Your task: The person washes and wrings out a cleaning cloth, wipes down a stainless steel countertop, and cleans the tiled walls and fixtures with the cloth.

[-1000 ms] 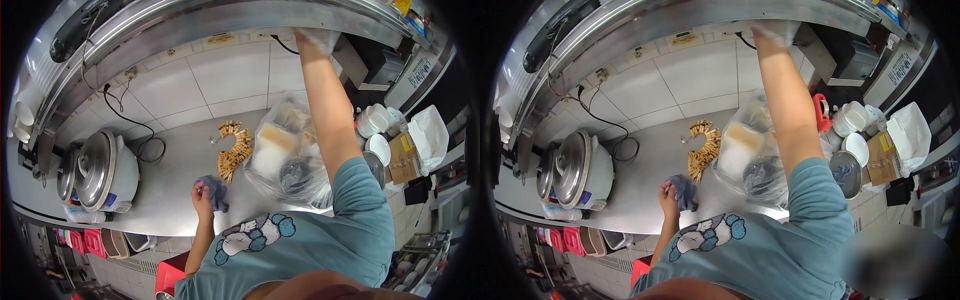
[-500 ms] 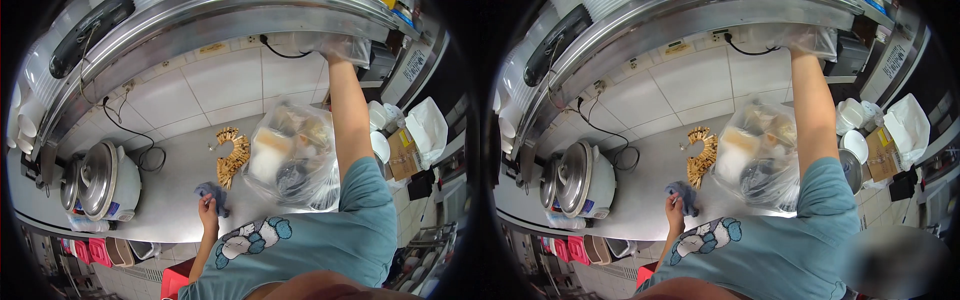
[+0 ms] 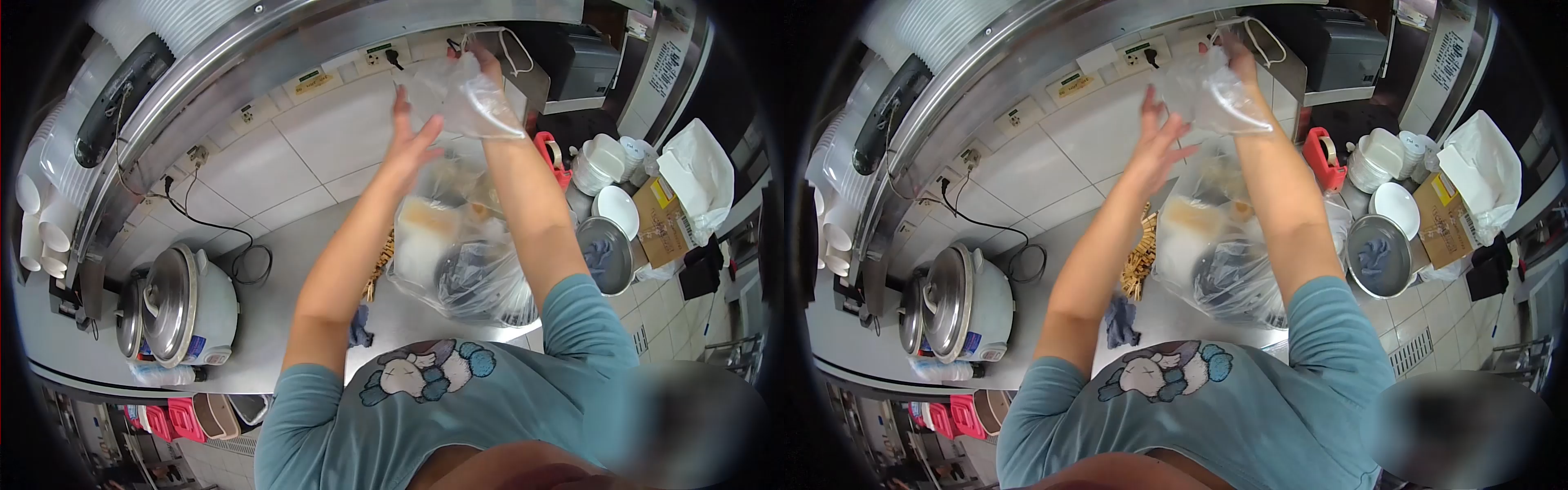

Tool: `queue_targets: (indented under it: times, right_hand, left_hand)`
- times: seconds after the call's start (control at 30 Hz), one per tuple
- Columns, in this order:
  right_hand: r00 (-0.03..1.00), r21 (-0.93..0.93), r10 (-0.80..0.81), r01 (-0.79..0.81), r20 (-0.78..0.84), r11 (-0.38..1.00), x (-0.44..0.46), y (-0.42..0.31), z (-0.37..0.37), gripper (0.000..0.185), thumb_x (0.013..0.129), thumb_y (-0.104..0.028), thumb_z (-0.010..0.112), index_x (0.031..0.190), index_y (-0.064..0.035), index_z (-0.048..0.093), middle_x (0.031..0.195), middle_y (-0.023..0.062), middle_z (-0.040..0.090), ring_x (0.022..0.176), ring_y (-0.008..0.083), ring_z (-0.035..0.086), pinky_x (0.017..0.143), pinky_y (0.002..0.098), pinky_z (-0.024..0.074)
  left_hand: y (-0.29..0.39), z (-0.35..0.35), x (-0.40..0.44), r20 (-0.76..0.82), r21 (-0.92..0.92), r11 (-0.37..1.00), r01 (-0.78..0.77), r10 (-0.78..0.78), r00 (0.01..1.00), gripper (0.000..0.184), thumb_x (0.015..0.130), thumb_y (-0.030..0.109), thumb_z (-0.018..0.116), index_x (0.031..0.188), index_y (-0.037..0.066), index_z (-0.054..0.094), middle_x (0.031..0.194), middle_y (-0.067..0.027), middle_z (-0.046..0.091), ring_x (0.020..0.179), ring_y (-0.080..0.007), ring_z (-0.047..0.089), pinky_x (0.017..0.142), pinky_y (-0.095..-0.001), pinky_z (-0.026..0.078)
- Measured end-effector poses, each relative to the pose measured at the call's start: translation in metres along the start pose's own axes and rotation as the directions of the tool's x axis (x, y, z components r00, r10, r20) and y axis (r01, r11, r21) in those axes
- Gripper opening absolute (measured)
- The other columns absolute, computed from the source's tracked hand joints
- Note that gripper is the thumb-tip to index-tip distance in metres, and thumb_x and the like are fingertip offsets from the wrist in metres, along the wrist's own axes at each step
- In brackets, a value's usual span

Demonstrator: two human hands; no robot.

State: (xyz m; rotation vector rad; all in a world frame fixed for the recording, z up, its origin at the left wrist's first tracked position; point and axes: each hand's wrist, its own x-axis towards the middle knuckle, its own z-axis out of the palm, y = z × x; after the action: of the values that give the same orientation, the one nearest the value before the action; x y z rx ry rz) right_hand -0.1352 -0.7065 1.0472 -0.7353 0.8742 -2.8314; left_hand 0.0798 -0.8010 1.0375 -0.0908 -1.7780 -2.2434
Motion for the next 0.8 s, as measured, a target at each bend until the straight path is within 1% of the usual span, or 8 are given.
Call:
queue_targets:
  times: [0.1, 0.4, 0.53, 0.63, 0.67, 0.7, 0.77, 0.8]
  right_hand:
    - [0.997, 0.201, -0.074, 0.069, 0.016, 0.977, 0.016, 0.006, -0.002, 0.024, 0.094, -0.011, 0.058, 0.115, -0.0009, 0.06, 0.105, 0.0102, 0.064, 0.094, 0.0226, 0.065, 0.086, 0.0403, 0.0574]
    - [0.99, -0.273, -0.063, 0.026, -0.126, 0.962, -0.047, -0.047, -0.004, 0.026, 0.095, -0.014, 0.06, 0.119, -0.0062, 0.062, 0.106, 0.0009, 0.064, 0.1, 0.0139, 0.057, 0.091, 0.037, 0.0448]
    - [0.995, -0.015, 0.078, -0.079, -0.06, 0.997, -0.071, -0.063, -0.026, 0.016, 0.096, -0.018, 0.057, 0.106, -0.0086, 0.063, 0.091, 0.001, 0.061, 0.09, 0.0168, 0.058, 0.086, 0.0392, 0.0458]
    - [0.988, 0.234, 0.13, -0.145, 0.079, 0.961, -0.086, -0.057, -0.051, 0.013, 0.095, -0.02, 0.055, 0.098, -0.0101, 0.062, 0.091, 0.0022, 0.063, 0.091, 0.0188, 0.059, 0.089, 0.0392, 0.046]
    - [0.978, 0.247, 0.194, -0.206, 0.073, 0.947, -0.102, -0.064, -0.042, 0.012, 0.093, -0.023, 0.053, 0.093, -0.0121, 0.057, 0.086, -0.0001, 0.056, 0.091, 0.0193, 0.054, 0.101, 0.0414, 0.0389]
    - [0.979, 0.238, 0.196, -0.205, 0.06, 0.949, -0.112, -0.066, -0.039, 0.012, 0.093, -0.023, 0.053, 0.093, -0.0121, 0.057, 0.086, -0.0001, 0.056, 0.091, 0.0193, 0.054, 0.101, 0.0414, 0.0389]
    - [0.876, 0.47, 0.272, -0.45, 0.399, 0.759, -0.132, -0.065, -0.031, 0.013, 0.093, -0.023, 0.048, 0.086, -0.0122, 0.05, 0.079, -0.0002, 0.048, 0.087, 0.0199, 0.05, 0.102, 0.0423, 0.0385]
    - [0.871, 0.474, 0.327, -0.477, 0.366, 0.74, -0.143, -0.064, -0.024, 0.016, 0.095, -0.023, 0.043, 0.082, -0.0135, 0.045, 0.076, -0.0003, 0.045, 0.085, 0.0199, 0.047, 0.102, 0.0426, 0.0387]
  left_hand:
    - [0.001, 0.049, 0.012, 0.008, -0.232, 0.961, 0.147, -0.15, 0.989, 0.096, 0.083, 0.029, 0.076, 0.154, 0.024, 0.012, 0.154, -0.0164, 0.023, 0.139, -0.0358, 0.031, 0.105, -0.0573, 0.037]
    - [-0.039, -0.026, -0.007, 0.03, -0.36, 0.929, 0.082, -0.076, 0.997, 0.075, 0.077, 0.008, 0.071, 0.142, 0.012, 0.035, 0.134, -0.007, 0.046, 0.12, -0.0231, 0.047, 0.099, -0.0437, 0.042]
    - [-0.05, -0.049, -0.041, 0.079, -0.299, 0.95, 0.094, -0.074, 0.994, 0.075, 0.078, 0.007, 0.069, 0.144, 0.014, 0.034, 0.131, -0.0076, 0.051, 0.118, -0.0231, 0.052, 0.099, -0.0426, 0.045]
    - [-0.067, -0.046, -0.063, 0.162, -0.104, 0.981, 0.165, -0.147, 0.976, 0.077, 0.078, 0.01, 0.073, 0.145, 0.013, 0.035, 0.139, -0.0106, 0.046, 0.127, -0.0246, 0.047, 0.1, -0.0448, 0.044]
    - [-0.074, -0.046, -0.07, 0.174, 0.275, 0.958, 0.08, -0.131, 0.976, 0.079, 0.077, 0.014, 0.077, 0.145, 0.013, 0.038, 0.143, -0.0118, 0.04, 0.131, -0.0281, 0.042, 0.105, -0.0424, 0.039]
    - [-0.08, -0.044, -0.076, 0.194, 0.61, 0.792, -0.026, -0.117, 0.974, 0.08, 0.075, 0.018, 0.08, 0.144, 0.013, 0.04, 0.147, -0.013, 0.033, 0.135, -0.0316, 0.038, 0.11, -0.04, 0.035]
    - [-0.079, -0.034, -0.089, 0.17, 0.751, 0.66, 0.016, -0.218, 0.961, 0.085, 0.072, 0.031, 0.084, 0.145, 0.017, 0.043, 0.156, -0.0203, 0.021, 0.142, -0.0377, 0.027, 0.112, -0.0415, 0.032]
    - [-0.078, -0.029, -0.094, 0.183, 0.91, 0.399, -0.117, -0.133, 0.974, 0.082, 0.072, 0.034, 0.084, 0.143, 0.02, 0.046, 0.158, -0.0201, 0.016, 0.142, -0.0382, 0.027, 0.112, -0.0465, 0.029]
